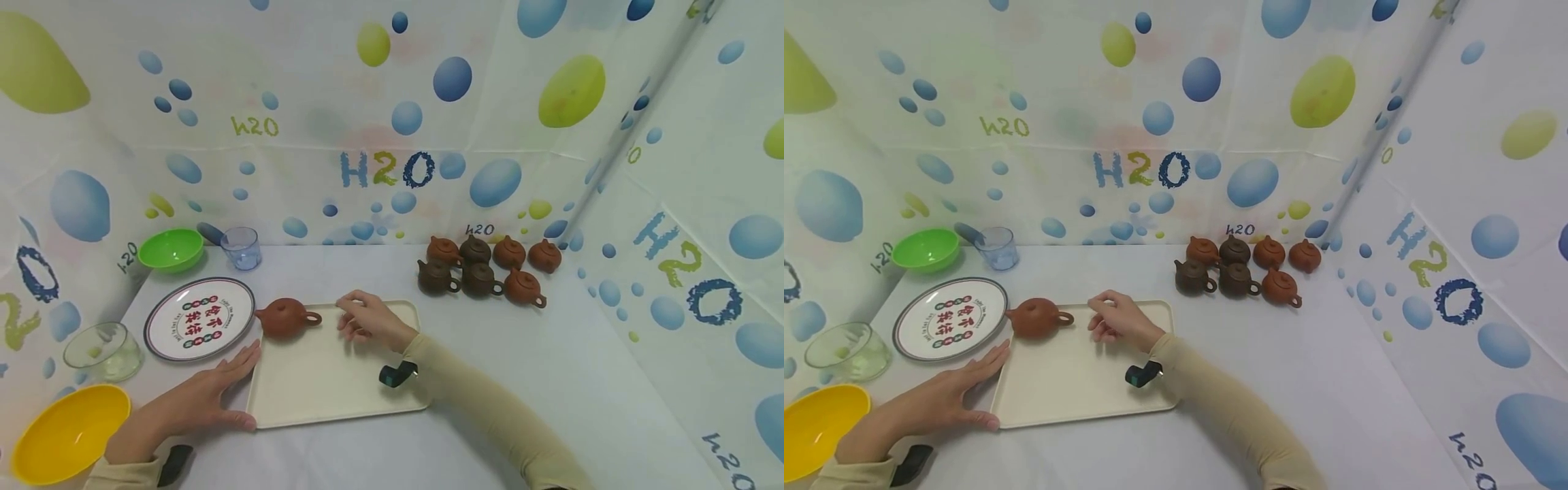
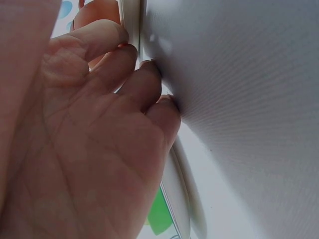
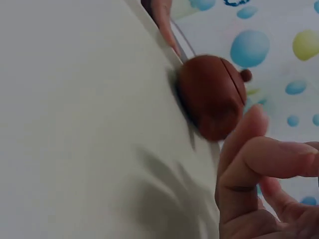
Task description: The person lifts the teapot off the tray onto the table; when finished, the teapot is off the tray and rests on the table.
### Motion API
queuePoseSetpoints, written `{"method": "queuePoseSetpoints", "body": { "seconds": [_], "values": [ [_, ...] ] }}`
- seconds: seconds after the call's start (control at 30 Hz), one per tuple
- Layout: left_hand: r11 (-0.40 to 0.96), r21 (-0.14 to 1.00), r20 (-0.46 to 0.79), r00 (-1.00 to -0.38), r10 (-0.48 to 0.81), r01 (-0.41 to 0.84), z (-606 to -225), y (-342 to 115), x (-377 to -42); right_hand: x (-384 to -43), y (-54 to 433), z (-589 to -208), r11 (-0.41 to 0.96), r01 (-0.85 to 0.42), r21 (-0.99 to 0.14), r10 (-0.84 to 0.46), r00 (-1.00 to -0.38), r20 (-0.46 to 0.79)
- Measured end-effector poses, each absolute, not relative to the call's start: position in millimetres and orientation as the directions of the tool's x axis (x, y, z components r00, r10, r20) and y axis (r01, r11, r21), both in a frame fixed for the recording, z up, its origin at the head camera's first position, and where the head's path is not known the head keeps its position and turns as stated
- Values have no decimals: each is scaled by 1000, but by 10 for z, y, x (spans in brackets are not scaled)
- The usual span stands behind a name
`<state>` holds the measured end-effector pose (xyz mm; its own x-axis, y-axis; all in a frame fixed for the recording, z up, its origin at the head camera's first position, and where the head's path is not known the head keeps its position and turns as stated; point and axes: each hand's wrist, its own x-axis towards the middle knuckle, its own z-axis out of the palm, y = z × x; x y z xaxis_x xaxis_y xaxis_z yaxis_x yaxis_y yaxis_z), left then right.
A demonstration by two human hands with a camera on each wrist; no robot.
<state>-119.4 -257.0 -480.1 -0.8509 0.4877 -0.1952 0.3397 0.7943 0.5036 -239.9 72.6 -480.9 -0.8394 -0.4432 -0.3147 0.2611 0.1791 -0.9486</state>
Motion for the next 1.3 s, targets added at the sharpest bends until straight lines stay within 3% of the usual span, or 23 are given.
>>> {"method": "queuePoseSetpoints", "body": {
  "seconds": [0.3,0.63,0.97,1.3],
  "values": [
    [796,507,-200,-853,482,331,-4784,-2568,-1184,-2362,260,-4929,218,205,-954,-565,-771,-294],
    [793,507,-184,-856,484,339,-4806,-2583,-1185,-2290,252,-4945,217,137,-966,-523,-820,-234],
    [795,510,-195,-856,479,328,-4798,-2558,-1185,-2117,732,-4710,201,137,-970,-540,-810,-226],
    [782,483,-106,-860,500,395,-4863,-2581,-1157,-1970,1480,-4641,279,147,-949,-471,-840,-269]
  ]
}}
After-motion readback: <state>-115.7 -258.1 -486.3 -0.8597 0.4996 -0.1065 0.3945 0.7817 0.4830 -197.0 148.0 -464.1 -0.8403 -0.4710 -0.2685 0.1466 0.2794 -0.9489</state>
